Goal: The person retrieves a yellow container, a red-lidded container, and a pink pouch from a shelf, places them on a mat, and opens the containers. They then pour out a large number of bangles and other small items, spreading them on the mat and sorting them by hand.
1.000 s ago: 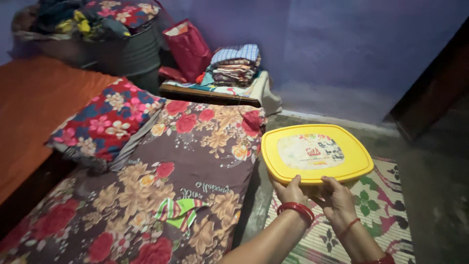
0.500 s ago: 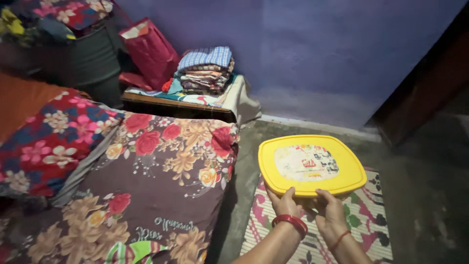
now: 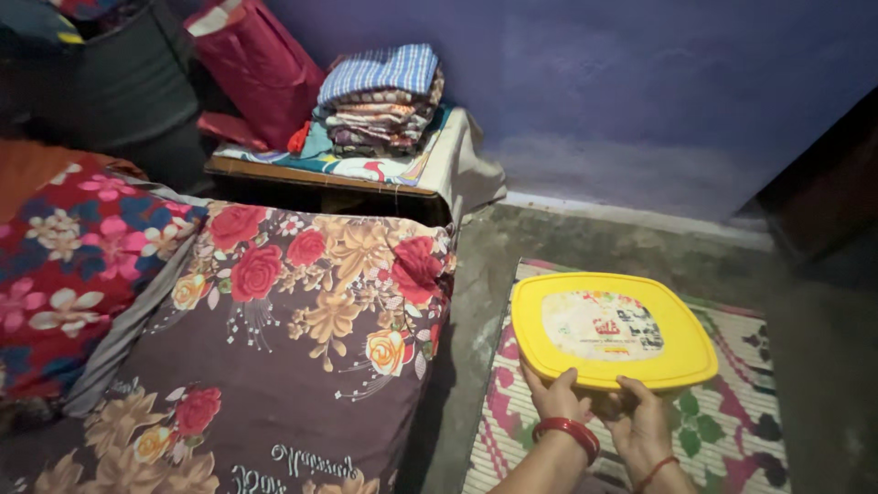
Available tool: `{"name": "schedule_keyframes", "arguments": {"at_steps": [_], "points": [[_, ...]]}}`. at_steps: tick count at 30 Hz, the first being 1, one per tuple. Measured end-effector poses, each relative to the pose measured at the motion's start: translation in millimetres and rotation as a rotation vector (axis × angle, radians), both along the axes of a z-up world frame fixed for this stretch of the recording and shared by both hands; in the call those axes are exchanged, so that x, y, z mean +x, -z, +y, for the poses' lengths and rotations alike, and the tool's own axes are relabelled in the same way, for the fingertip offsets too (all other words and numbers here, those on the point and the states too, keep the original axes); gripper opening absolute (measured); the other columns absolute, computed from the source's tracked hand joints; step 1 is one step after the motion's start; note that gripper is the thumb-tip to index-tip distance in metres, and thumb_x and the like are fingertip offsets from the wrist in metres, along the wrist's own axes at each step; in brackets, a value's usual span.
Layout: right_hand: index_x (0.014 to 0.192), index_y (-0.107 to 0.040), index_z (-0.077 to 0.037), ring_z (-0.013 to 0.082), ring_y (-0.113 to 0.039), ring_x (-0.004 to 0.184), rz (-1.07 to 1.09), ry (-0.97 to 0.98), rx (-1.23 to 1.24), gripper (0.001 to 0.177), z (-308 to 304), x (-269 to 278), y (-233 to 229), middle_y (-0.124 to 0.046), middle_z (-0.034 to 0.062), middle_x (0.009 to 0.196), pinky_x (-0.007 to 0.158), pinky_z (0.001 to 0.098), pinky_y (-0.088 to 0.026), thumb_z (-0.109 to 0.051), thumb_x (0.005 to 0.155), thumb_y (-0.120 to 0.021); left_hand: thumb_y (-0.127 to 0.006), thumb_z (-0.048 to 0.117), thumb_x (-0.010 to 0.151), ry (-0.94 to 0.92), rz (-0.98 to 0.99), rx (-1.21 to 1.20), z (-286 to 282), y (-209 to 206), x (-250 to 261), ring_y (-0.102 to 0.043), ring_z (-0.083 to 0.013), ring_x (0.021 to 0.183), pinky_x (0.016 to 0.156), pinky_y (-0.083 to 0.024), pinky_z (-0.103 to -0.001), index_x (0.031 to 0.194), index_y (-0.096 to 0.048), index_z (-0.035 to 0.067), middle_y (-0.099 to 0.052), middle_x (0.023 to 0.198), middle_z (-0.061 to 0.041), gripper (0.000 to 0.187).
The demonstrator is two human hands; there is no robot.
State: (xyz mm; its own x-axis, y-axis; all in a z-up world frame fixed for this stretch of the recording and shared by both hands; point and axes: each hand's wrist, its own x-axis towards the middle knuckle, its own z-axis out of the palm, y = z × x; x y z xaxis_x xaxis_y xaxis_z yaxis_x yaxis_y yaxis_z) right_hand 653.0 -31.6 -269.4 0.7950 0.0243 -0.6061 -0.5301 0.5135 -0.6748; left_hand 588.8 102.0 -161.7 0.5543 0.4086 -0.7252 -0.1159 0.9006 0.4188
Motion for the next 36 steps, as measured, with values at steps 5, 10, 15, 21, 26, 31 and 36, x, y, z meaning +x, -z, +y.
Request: {"name": "schedule_keyframes", "arguments": {"at_steps": [5,10,15,21,26,31,36], "points": [[0.102,-0.065,-0.019,0.0119,-0.059,0.073,0.037,0.042,-0.012,0.017,25,25,57,-0.062,-0.0043,0.082,0.080,0.0496,-0.052,-0.012,0.086,-0.067,-0.062,-0.003,0.090,0.111,0.060,0.026,17,96,39,-0.057,-0.0326,0.131,0.088,-0.051,-0.054,0.157,-0.025,0.048,-0.050,0.155,-0.004,0.093],[0.102,-0.064,-0.019,0.0117,-0.058,0.070,0.060,0.071,-0.044,0.014,41,48,147,-0.059,-0.0046,0.081,0.077,0.0484,-0.048,-0.014,0.090,-0.069,-0.060,-0.008,0.087,0.037,0.026,-0.020,27,216,78,-0.051,-0.0338,0.138,0.101,-0.046,-0.066,0.156,-0.027,0.048,-0.046,0.157,-0.001,0.095],[0.097,-0.063,-0.019,0.0097,-0.059,0.068,0.067,0.094,-0.018,0.012,49,69,251,-0.058,-0.0050,0.079,0.076,0.0467,-0.054,-0.012,0.088,-0.067,-0.062,-0.008,0.088,0.057,0.063,-0.049,35,330,107,-0.048,-0.0346,0.138,0.099,-0.044,-0.068,0.157,-0.025,0.050,-0.043,0.157,-0.002,0.098],[0.094,-0.060,-0.018,0.0119,-0.062,0.067,0.052,0.052,-0.002,0.009,45,94,377,-0.060,-0.0038,0.080,0.075,0.0433,-0.051,-0.017,0.093,-0.069,-0.066,-0.004,0.087,0.117,0.084,-0.004,34,449,129,-0.052,-0.0330,0.134,0.095,-0.050,-0.060,0.157,-0.029,0.046,-0.047,0.156,-0.002,0.094],[0.097,-0.065,-0.021,0.0075,-0.062,0.068,0.076,0.054,-0.001,0.011,38,108,453,-0.065,-0.0082,0.082,0.079,0.0437,-0.052,-0.014,0.090,-0.068,-0.066,-0.006,0.086,0.132,0.048,-0.002,33,521,144,-0.056,-0.0306,0.130,0.092,-0.052,-0.056,0.155,-0.029,0.046,-0.049,0.154,-0.002,0.094],[0.104,-0.066,-0.016,0.0120,-0.066,0.072,0.074,0.047,0.024,0.014,25,121,507,-0.067,-0.0033,0.084,0.082,0.0459,-0.054,-0.014,0.090,-0.070,-0.062,-0.011,0.088,0.155,0.059,-0.006,27,564,157,-0.059,-0.0308,0.127,0.091,-0.056,-0.052,0.157,-0.026,0.045,-0.049,0.153,-0.003,0.096],[0.106,-0.067,-0.019,0.0108,-0.066,0.075,0.121,0.068,0.002,0.018,10,125,540,-0.070,-0.0056,0.085,0.081,0.0468,-0.054,-0.013,0.089,-0.066,-0.055,-0.019,0.085,0.066,0.023,-0.074,17,590,177,-0.062,-0.0337,0.125,0.093,-0.062,-0.051,0.158,-0.024,0.045,-0.049,0.152,-0.008,0.102]]}}
